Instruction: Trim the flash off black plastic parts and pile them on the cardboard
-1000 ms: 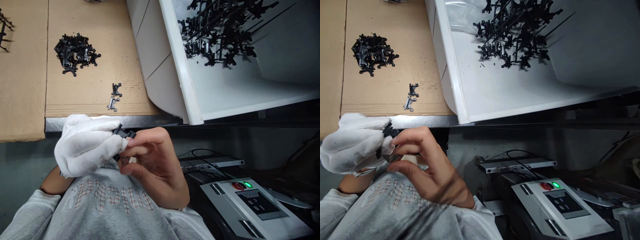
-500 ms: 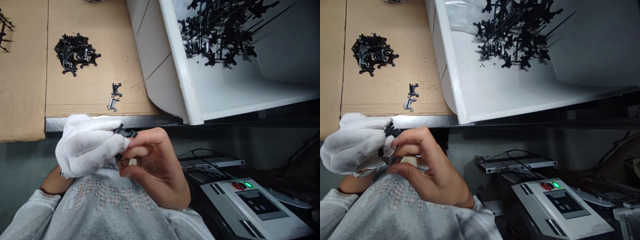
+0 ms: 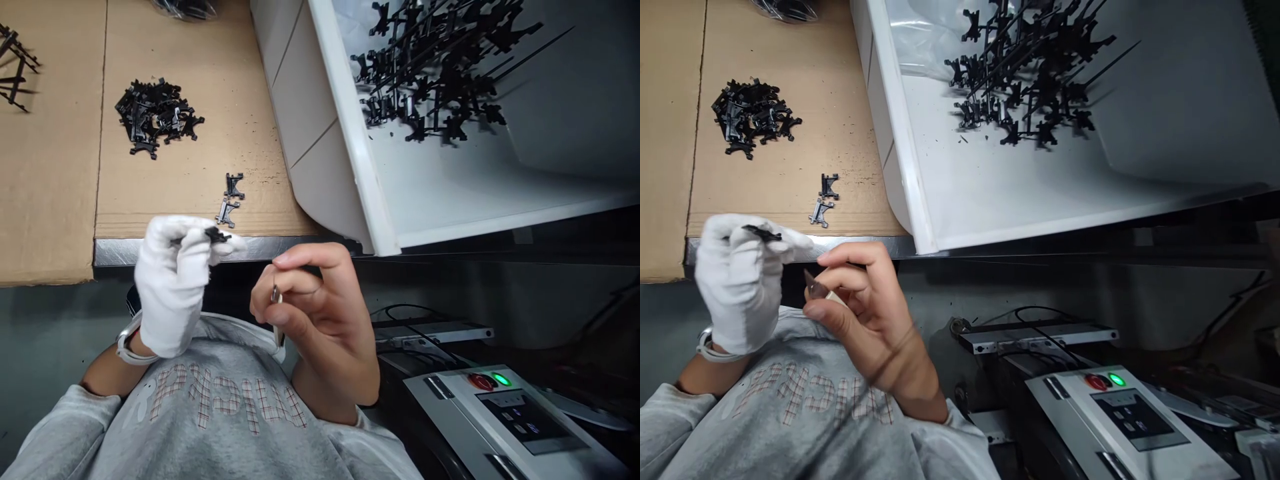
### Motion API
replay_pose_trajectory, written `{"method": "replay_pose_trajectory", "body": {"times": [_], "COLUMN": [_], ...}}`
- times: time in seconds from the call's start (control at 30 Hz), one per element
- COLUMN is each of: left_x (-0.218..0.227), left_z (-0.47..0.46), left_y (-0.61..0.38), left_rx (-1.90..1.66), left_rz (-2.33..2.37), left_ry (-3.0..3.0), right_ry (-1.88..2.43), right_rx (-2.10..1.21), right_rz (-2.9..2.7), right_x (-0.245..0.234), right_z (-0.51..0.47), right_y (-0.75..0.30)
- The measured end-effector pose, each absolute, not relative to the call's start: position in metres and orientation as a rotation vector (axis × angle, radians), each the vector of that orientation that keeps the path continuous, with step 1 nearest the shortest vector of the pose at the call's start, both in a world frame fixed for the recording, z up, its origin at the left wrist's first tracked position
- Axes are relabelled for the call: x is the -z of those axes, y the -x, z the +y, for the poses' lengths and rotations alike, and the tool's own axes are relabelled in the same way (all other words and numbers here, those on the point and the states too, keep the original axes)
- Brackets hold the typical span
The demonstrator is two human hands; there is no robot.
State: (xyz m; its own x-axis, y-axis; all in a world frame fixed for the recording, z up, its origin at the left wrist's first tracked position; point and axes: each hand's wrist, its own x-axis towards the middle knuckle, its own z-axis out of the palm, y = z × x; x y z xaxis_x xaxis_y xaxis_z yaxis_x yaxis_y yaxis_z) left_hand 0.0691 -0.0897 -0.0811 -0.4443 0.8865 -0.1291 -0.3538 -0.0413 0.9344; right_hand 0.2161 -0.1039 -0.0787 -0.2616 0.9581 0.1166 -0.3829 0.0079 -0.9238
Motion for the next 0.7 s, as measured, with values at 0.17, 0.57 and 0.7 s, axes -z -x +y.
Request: {"method": "replay_pose_trajectory", "body": {"times": [0.17,0.57,0.7], "left_x": [0.077,0.084,0.075], "left_z": [-0.089,-0.095,-0.088], "left_y": [-0.062,-0.060,-0.059], "left_rx": [-1.289,-1.141,-1.081], "left_rz": [1.138,1.042,1.032], "left_ry": [-0.569,-0.596,-0.670], "right_ry": [0.819,0.989,0.942], "right_rx": [-1.478,-1.218,-1.262], "right_rz": [-1.177,-1.468,-1.440], "right_x": [0.077,0.080,0.079], "right_z": [-0.103,-0.101,-0.099], "right_y": [-0.216,-0.216,-0.215]}}
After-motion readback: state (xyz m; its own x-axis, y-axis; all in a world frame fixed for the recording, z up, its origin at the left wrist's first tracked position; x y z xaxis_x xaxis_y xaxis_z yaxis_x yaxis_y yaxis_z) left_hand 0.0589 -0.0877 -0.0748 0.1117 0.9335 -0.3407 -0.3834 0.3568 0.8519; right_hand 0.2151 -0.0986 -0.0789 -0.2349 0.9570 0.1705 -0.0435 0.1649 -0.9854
